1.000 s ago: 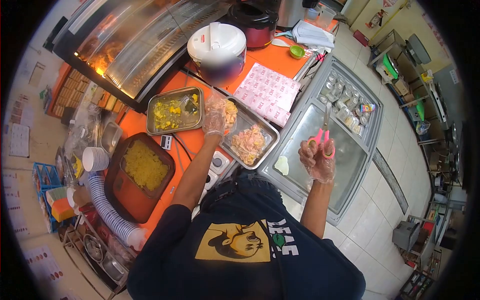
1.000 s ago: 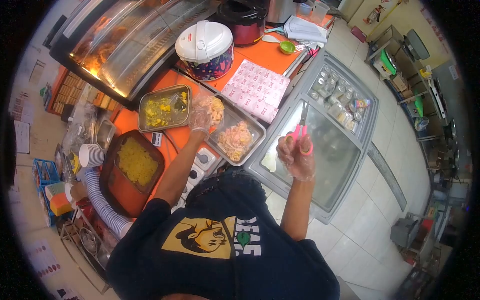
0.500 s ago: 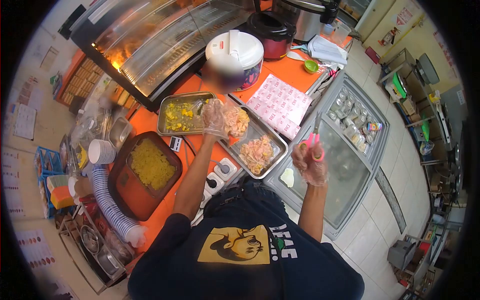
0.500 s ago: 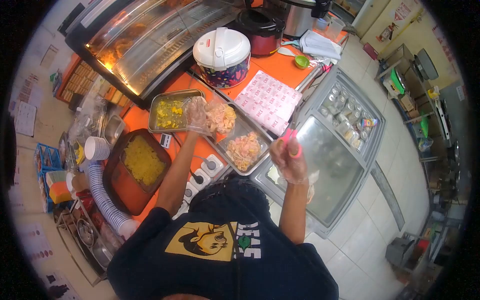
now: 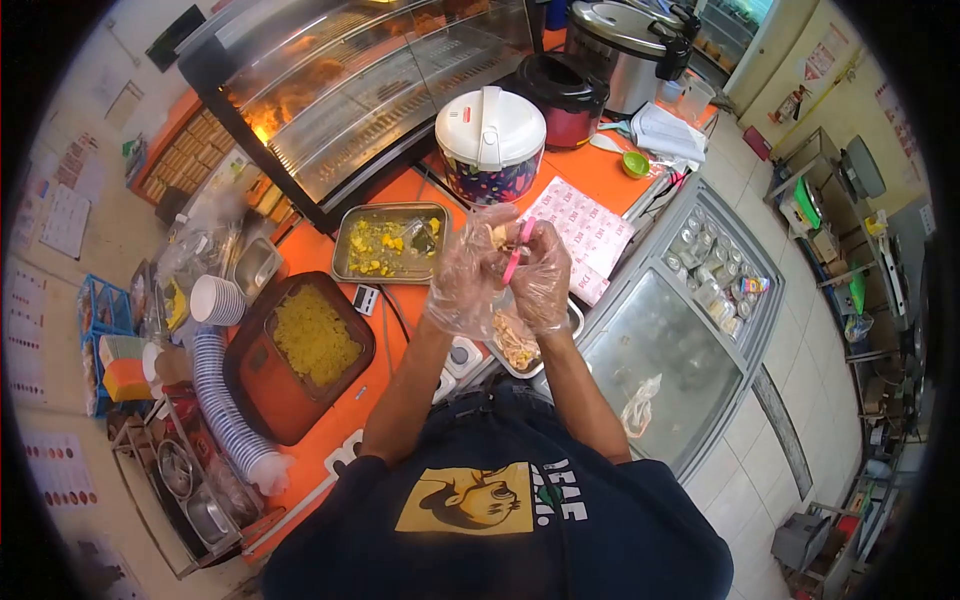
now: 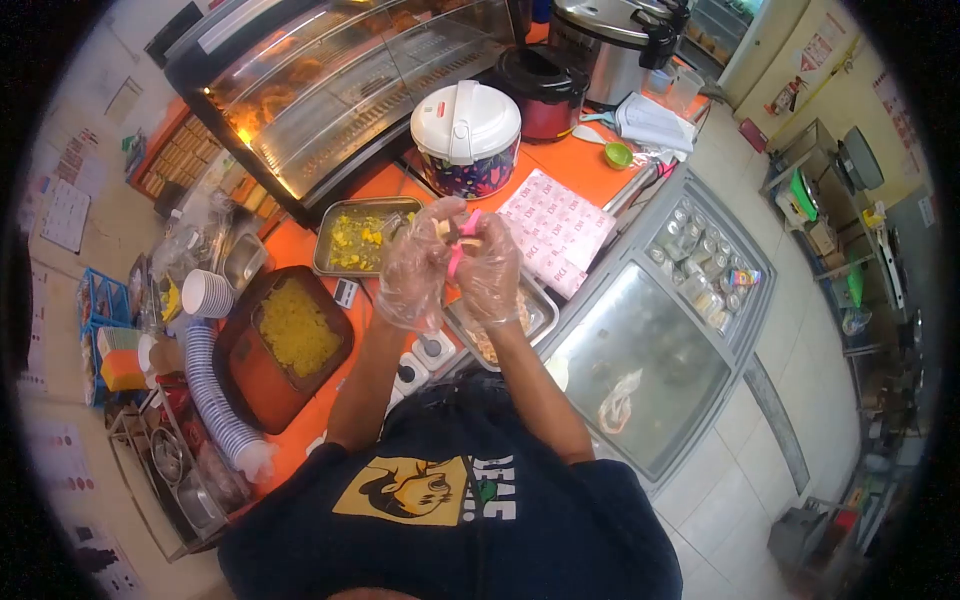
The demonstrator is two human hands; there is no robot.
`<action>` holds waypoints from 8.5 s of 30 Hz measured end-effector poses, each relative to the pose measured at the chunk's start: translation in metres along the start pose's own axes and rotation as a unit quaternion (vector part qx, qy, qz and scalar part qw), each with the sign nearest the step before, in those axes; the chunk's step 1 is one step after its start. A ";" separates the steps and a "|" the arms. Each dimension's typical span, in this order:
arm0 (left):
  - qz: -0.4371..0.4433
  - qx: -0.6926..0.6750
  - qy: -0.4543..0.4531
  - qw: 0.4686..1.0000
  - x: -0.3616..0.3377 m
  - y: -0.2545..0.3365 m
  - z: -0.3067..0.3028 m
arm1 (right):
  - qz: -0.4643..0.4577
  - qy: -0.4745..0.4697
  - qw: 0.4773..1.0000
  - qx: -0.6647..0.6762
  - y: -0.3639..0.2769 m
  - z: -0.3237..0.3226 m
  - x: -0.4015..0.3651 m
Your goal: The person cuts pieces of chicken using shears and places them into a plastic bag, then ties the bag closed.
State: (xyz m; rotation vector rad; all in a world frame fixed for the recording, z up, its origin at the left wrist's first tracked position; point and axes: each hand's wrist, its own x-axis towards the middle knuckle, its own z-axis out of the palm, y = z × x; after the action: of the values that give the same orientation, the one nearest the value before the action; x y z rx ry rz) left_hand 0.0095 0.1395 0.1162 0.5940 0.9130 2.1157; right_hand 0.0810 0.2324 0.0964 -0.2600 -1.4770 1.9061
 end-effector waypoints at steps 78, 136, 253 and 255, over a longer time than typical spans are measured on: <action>0.353 0.354 0.356 0.789 -0.121 0.097 -0.103 | 0.212 -0.378 0.899 -0.060 0.087 0.123 0.028; -0.021 0.228 0.115 0.967 -0.148 0.150 -0.053 | 0.300 -0.582 0.692 0.305 0.028 0.110 -0.057; 0.211 0.536 0.074 0.814 -0.136 0.095 -0.057 | 0.346 -0.478 0.695 0.411 0.006 0.086 -0.069; 0.131 0.439 0.075 0.886 -0.139 0.099 -0.066 | 0.363 -0.486 0.670 0.427 0.017 0.088 -0.071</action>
State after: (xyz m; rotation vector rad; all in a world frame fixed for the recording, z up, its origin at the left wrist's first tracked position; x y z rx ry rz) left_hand 0.0076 -0.0423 0.1330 1.0479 2.0042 1.9019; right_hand 0.0783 0.1183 0.0916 0.8896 -0.7703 3.4878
